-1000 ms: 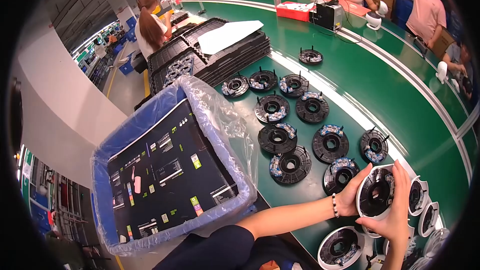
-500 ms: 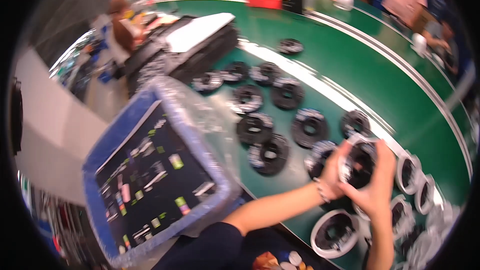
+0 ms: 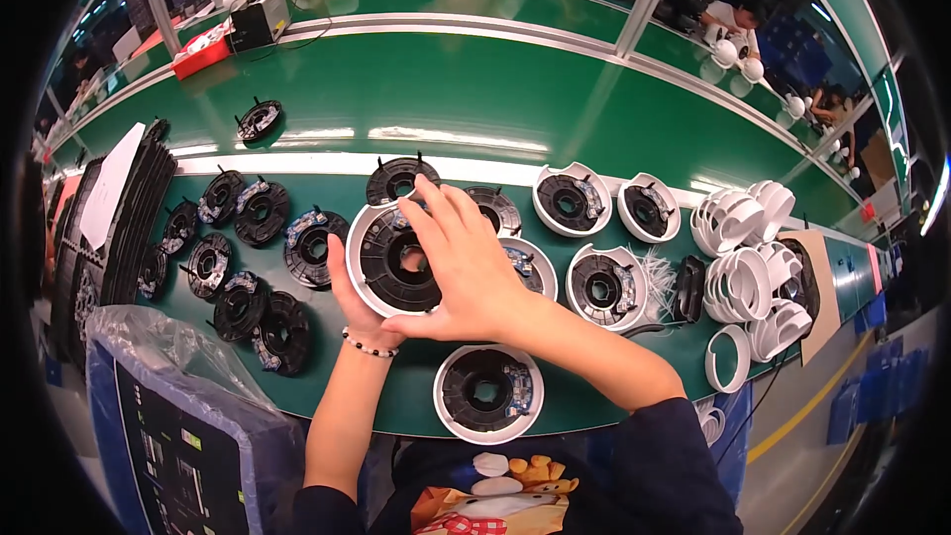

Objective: Assembling electronic internal components into circular light fixture housings on a factory production line.

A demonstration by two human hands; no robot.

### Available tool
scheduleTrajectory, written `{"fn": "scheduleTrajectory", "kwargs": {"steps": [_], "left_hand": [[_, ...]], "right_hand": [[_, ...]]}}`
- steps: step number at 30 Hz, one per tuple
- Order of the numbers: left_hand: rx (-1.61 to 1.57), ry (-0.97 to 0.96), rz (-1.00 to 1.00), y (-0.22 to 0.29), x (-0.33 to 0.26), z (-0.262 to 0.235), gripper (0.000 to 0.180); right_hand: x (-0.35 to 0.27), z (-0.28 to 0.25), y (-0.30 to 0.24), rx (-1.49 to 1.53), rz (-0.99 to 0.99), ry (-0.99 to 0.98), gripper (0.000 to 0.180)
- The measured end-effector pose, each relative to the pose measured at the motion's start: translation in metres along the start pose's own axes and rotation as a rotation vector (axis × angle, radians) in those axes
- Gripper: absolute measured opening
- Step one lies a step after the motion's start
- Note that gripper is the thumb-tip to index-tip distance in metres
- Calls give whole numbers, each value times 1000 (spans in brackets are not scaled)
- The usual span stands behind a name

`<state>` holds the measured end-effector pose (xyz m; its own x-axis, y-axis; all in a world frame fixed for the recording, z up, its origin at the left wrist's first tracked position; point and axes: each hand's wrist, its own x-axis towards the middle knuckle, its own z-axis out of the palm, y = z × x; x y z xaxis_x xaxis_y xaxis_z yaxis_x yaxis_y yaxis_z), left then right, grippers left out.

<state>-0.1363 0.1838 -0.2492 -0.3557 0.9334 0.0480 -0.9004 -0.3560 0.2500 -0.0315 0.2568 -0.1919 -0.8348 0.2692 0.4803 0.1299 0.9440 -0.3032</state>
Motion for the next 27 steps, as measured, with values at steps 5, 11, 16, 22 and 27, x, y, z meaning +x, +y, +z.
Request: {"fn": "scheduleTrajectory", "kwargs": {"steps": [5,11,16,22,27], "left_hand": [[3,6,3,-3,-2,-1,64],[-3,-65,-27,1,-6,-3,66],[-5,-62,-55,3,-4,5,67],[-29,-10,-76,5,2,-6,58],[-51,-43,-60,6,1,-7,53]], "right_hand": [[-2,-5,-2,21,18,-38,97],[0,-7,-5,27,-4,-41,97],[0,-12,-4,36,-37,-47,97],[2,-14,-8,67,4,-83,98],[10,-19,-4,122,-12,-128,99]]}}
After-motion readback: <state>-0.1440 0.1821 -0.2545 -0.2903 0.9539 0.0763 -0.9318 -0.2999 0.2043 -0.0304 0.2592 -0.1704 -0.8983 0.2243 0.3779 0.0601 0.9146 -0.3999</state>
